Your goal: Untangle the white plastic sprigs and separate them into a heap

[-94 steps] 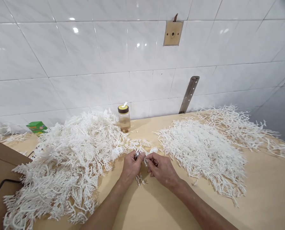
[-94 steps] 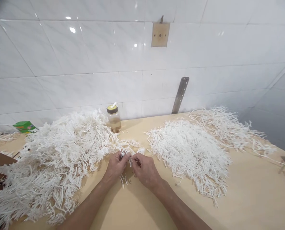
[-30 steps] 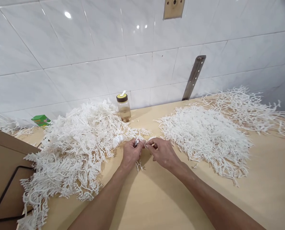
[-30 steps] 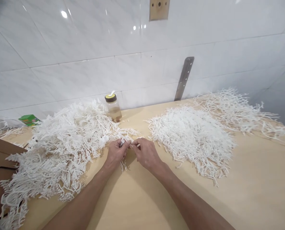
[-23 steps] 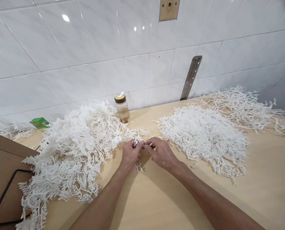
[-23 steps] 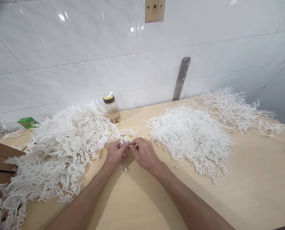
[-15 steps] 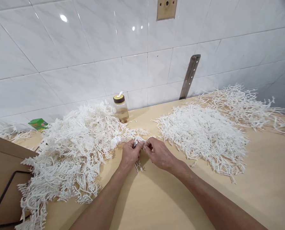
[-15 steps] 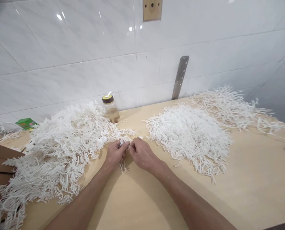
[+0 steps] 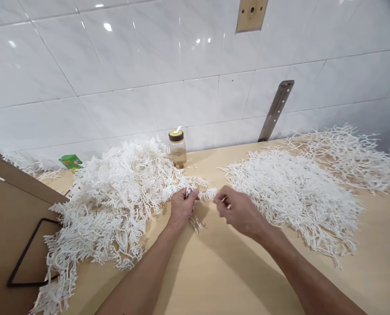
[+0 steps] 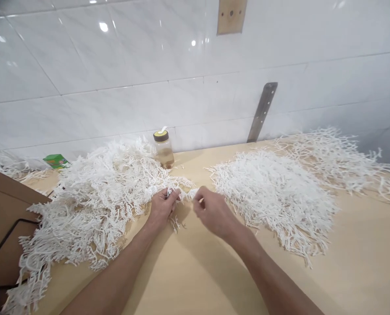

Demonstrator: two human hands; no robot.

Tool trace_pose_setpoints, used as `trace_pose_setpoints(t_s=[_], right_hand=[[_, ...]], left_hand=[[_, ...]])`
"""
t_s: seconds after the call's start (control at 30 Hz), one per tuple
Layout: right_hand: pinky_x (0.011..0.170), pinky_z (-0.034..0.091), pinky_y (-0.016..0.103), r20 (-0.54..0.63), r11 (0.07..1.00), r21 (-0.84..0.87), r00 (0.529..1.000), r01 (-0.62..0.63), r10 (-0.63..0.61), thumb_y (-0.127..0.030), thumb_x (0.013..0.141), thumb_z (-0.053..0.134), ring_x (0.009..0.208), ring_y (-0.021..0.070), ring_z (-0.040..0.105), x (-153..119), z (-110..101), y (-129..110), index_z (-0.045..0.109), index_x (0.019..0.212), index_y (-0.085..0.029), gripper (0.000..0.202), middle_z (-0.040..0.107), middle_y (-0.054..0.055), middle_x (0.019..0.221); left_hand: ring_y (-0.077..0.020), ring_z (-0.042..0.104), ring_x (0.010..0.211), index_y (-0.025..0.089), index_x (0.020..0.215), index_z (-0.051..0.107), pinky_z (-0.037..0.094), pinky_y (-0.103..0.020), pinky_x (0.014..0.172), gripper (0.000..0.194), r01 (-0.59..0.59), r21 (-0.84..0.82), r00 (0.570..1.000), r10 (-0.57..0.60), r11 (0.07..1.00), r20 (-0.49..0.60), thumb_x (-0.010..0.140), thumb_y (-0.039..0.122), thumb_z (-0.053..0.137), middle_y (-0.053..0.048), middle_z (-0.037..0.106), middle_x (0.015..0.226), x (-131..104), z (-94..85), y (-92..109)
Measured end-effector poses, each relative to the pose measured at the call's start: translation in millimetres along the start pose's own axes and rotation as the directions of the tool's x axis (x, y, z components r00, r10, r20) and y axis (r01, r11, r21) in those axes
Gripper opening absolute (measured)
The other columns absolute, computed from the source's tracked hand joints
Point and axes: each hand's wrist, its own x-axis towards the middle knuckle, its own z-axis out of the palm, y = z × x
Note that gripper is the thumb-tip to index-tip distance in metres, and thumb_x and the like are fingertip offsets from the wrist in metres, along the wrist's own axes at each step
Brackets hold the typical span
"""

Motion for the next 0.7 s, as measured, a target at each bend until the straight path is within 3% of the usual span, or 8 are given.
trace_pose_setpoints(t_s=[0.07, 0.13, 0.23, 0.3, 0.37, 0.43, 0.57, 0.7], right_hand=[[0.055, 0.041, 0.027, -0.213, 0.988, -0.119, 0.974, -0.099, 0.072, -0.026, 0.085, 0.051, 0.057, 0.0151, 0.056, 5.1, -21.1, 14.8, 0.056, 0.083, -0.022, 0.007, 0.061, 0.0, 0.066], [0.06, 0.042, 0.03, -0.422, 0.944, -0.28, 0.906, -0.175, 0.043, -0.023, 0.081, 0.055, 0.062, 0.0173, 0.058, 8.6, -39.8, 29.4, 0.056, 0.078, -0.021, 0.004, 0.062, 0.002, 0.07], [0.062, 0.043, 0.032, -0.556, 0.899, -0.384, 0.83, -0.21, -0.043, -0.023, 0.081, 0.056, 0.067, 0.0181, 0.061, 10.0, -50.2, 39.4, 0.061, 0.083, -0.019, 0.007, 0.066, 0.01, 0.094], [0.062, 0.046, 0.032, -0.52, 0.931, -0.339, 0.852, -0.138, -0.063, -0.026, 0.084, 0.055, 0.064, 0.0168, 0.062, 10.2, -40.9, 35.2, 0.065, 0.087, -0.018, 0.012, 0.067, 0.011, 0.099], [0.062, 0.048, 0.031, -0.38, 0.974, -0.223, 0.923, -0.021, -0.067, -0.03, 0.088, 0.055, 0.063, 0.0163, 0.063, 10.7, -21.2, 25.2, 0.067, 0.089, -0.02, 0.016, 0.069, 0.007, 0.089], [0.063, 0.049, 0.03, -0.271, 0.991, -0.124, 0.958, 0.057, -0.09, -0.033, 0.089, 0.056, 0.063, 0.0157, 0.063, 11.2, 2.1, 14.5, 0.067, 0.089, -0.021, 0.016, 0.07, 0.005, 0.089], [0.072, 0.049, 0.031, -0.19, 0.98, -0.116, 0.964, 0.164, -0.184, -0.024, 0.089, 0.056, 0.066, 0.0144, 0.062, 11.3, 34.1, 4.2, 0.065, 0.089, -0.021, 0.01, 0.069, 0.004, 0.094], [0.072, 0.046, 0.03, -0.216, 0.979, -0.116, 0.958, 0.167, -0.189, -0.017, 0.088, 0.052, 0.073, 0.0161, 0.061, 11.0, 39.4, 4.7, 0.06, 0.082, -0.02, 0.011, 0.067, 0.003, 0.085]], left_hand=[[-0.0063, 0.029, 0.033, 0.018, 0.064, 0.057, 0.023, -0.02, 0.036, 0.037, 0.017, -0.046, 1.0, -0.016, 0.999, 0.025, 0.076, 0.051, 0.067, 0.009, 0.037, 0.038, 0.2, 0.6, -2.1], [-0.0059, 0.03, 0.033, 0.017, 0.063, 0.057, 0.023, -0.019, 0.036, 0.037, 0.01, -0.062, 0.999, -0.007, 0.998, 0.033, 0.075, 0.05, 0.068, 0.009, 0.037, 0.038, 0.5, 1.7, -3.5], [-0.0054, 0.03, 0.034, 0.017, 0.062, 0.058, 0.024, -0.019, 0.037, 0.036, 0.003, -0.048, 0.999, -0.002, 0.999, 0.036, 0.075, 0.049, 0.068, 0.008, 0.038, 0.039, 0.2, 3.1, -3.2], [-0.0057, 0.031, 0.035, 0.017, 0.062, 0.058, 0.025, -0.02, 0.038, 0.036, -0.01, -0.034, 0.999, 0.011, 0.999, 0.03, 0.076, 0.049, 0.068, 0.008, 0.039, 0.04, -0.6, 3.8, -2.4], [-0.0064, 0.032, 0.036, 0.017, 0.061, 0.058, 0.026, -0.02, 0.039, 0.036, -0.033, -0.006, 0.999, 0.033, 0.999, 0.019, 0.076, 0.049, 0.067, 0.008, 0.039, 0.04, -1.4, 4.7, -1.9], [-0.0073, 0.034, 0.038, 0.017, 0.061, 0.058, 0.027, -0.021, 0.041, 0.036, -0.067, 0.048, 0.998, 0.067, 0.997, 0.01, 0.077, 0.049, 0.065, 0.007, 0.039, 0.041, -2.0, 5.6, -2.1], [-0.0085, 0.037, 0.045, 0.018, 0.057, 0.053, 0.029, -0.022, 0.046, 0.037, -0.162, 0.173, 0.986, 0.167, 0.971, -0.011, 0.077, 0.046, 0.065, 0.006, 0.041, 0.046, -2.5, 7.5, -3.9], [-0.0091, 0.037, 0.049, 0.018, 0.055, 0.051, 0.029, -0.023, 0.05, 0.037, -0.19, 0.21, 0.981, 0.193, 0.959, 0.008, 0.077, 0.044, 0.065, 0.005, 0.042, 0.049, -2.8, 8.5, -4.2]])
